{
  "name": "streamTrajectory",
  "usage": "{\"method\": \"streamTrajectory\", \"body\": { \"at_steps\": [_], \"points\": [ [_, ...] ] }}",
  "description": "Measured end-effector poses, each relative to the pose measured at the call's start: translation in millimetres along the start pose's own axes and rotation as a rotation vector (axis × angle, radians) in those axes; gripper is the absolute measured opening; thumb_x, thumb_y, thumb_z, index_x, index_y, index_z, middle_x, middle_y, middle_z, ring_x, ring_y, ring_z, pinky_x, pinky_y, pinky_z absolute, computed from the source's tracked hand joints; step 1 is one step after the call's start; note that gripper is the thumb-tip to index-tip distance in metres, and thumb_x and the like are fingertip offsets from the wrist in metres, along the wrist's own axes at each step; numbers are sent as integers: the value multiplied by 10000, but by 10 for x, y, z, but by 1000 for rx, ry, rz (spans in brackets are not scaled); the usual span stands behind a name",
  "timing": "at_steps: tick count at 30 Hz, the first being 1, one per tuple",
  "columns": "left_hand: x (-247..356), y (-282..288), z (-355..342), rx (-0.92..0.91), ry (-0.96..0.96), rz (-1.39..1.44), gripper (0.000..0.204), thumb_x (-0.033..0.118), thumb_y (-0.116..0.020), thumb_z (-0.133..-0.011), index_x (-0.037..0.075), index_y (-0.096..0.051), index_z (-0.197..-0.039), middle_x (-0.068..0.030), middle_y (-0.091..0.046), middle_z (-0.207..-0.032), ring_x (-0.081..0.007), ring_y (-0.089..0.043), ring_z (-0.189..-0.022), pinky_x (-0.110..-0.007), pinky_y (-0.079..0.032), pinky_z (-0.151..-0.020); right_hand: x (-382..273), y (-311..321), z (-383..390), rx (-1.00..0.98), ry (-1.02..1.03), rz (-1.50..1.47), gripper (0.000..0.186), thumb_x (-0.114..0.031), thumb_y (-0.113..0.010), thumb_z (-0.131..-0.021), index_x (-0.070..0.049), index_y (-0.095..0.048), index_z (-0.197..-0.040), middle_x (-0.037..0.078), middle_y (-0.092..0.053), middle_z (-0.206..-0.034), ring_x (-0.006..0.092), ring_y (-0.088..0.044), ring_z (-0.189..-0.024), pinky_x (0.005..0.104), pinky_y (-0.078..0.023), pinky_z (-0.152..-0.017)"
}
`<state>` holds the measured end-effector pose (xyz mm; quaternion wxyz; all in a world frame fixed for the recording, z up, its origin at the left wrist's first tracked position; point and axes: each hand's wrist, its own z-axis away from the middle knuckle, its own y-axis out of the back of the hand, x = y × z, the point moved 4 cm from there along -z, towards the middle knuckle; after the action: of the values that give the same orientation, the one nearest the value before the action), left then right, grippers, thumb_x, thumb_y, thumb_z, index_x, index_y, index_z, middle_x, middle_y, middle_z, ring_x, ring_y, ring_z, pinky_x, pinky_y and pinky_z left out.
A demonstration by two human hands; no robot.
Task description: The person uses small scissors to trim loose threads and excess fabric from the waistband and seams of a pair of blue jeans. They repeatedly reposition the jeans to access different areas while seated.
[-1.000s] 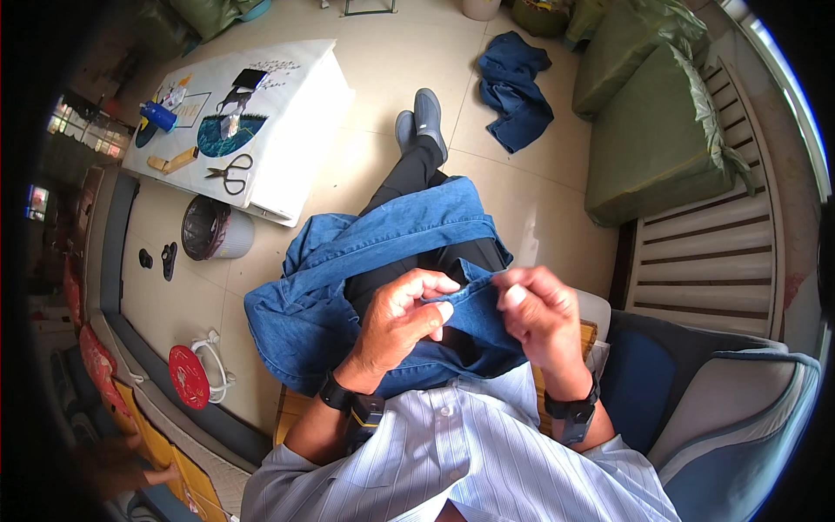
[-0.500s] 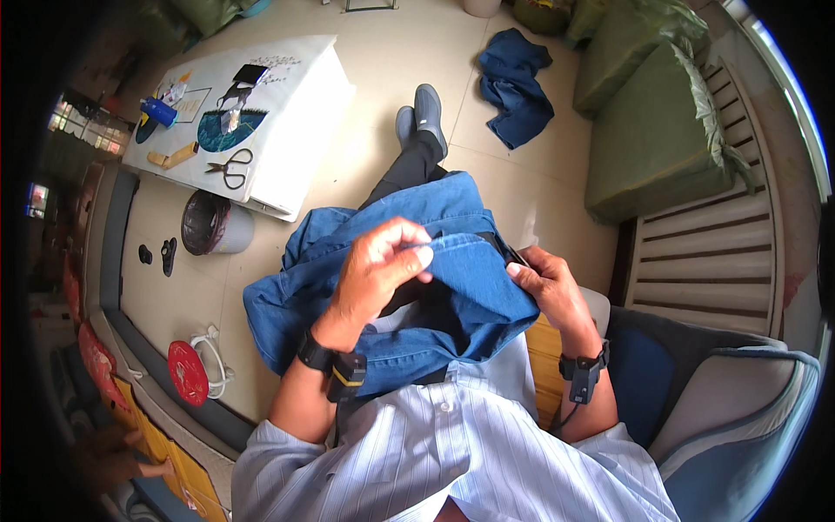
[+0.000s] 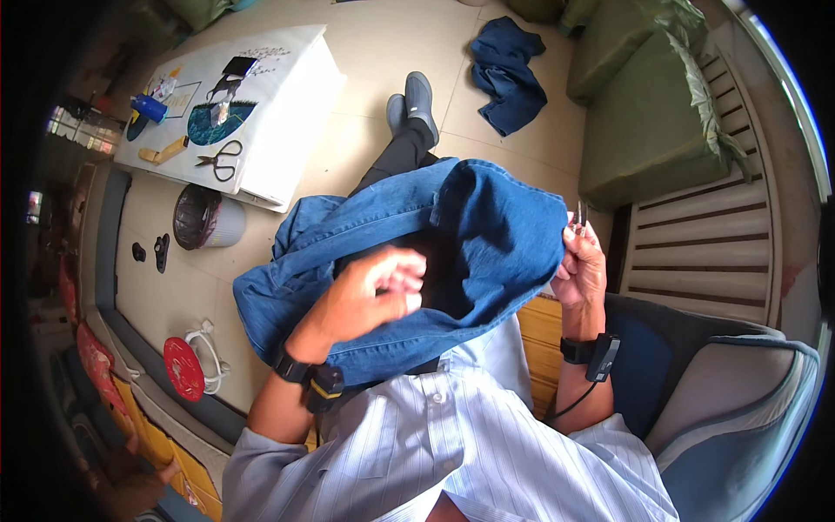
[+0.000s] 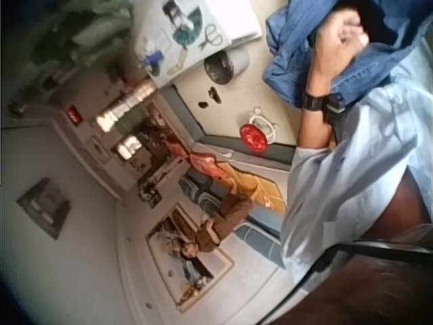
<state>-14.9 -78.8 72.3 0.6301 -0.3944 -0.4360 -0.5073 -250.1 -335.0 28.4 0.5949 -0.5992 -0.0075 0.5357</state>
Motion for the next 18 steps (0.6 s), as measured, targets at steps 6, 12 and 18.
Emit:
{"method": "streamTrajectory", "body": {
  "at_steps": [6,12,18],
  "points": [
    [-8,-133,518,-90,-126,-649,342,131,-788,-836,-21,-693,-1127,-175,-690,-1142,-363,-689,-1064,-409,-558,-929,-206,-48,-1,-58,149,-18,156,40,-648,-943,-17,-633,-1087,-46,-524,-679,16,-339,-441,199,-317,-390],
    [-86,-115,702,61,-146,-676,169,57,-738,-817,9,-673,-965,-167,-699,-1011,-391,-683,-933,-454,-551,-839,-283,-227,168,-108,182,29,267,42,-751,-866,-46,-623,-1083,-5,-623,-791,17,-378,-450,195,-331,-387],
    [-94,-157,718,93,-165,-705,151,27,-704,-795,11,-679,-943,-163,-703,-998,-395,-685,-918,-457,-555,-831,-186,-175,272,-140,122,-22,315,74,-743,-837,-72,-628,-1091,-4,-636,-814,20,-397,-453,195,-324,-383]
  ]
}}
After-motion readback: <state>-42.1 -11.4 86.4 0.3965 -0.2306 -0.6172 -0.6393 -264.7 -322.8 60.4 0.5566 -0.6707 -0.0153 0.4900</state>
